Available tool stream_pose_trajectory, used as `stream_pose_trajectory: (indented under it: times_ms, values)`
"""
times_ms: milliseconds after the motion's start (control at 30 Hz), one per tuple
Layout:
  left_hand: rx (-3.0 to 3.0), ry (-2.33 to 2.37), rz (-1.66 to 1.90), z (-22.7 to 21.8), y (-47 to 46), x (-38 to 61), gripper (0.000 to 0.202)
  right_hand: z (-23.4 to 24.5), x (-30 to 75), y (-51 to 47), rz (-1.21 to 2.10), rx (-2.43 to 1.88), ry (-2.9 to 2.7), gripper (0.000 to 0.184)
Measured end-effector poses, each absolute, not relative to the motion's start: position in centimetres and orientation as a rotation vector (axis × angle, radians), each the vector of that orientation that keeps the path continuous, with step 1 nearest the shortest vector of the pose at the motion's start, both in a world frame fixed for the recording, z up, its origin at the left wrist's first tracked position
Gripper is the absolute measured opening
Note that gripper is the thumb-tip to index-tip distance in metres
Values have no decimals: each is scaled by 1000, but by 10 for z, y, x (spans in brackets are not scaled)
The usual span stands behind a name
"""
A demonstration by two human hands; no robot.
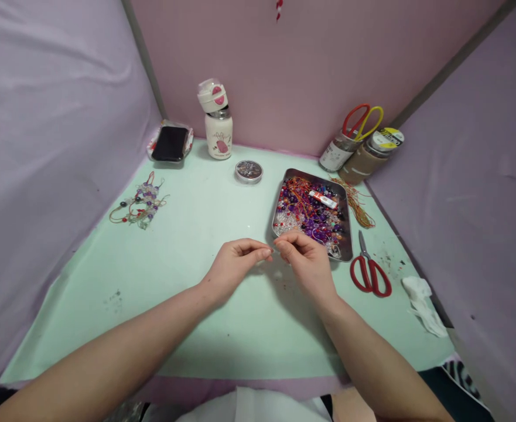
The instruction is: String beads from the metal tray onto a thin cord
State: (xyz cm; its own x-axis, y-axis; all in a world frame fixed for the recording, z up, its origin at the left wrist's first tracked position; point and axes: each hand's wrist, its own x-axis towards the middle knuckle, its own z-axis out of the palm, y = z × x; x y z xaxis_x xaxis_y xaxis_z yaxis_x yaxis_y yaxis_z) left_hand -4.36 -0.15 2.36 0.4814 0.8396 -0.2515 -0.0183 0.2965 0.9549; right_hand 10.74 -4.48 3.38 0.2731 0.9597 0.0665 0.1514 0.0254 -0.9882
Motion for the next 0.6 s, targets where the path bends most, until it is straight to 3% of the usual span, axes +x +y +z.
stream_pose_trajectory:
  times_ms: [333,467,600]
  values:
    - [1613,973,871,35,-2,-55,13,74,158,-36,577,-1526,-1244,14]
    - [1624,903,972,34,-2,-56,11,86,188,-12,373,-1711,-1587,9]
    - [1539,920,913,35,-3,-55,12,70,193,17,279,-1797,-1969,11]
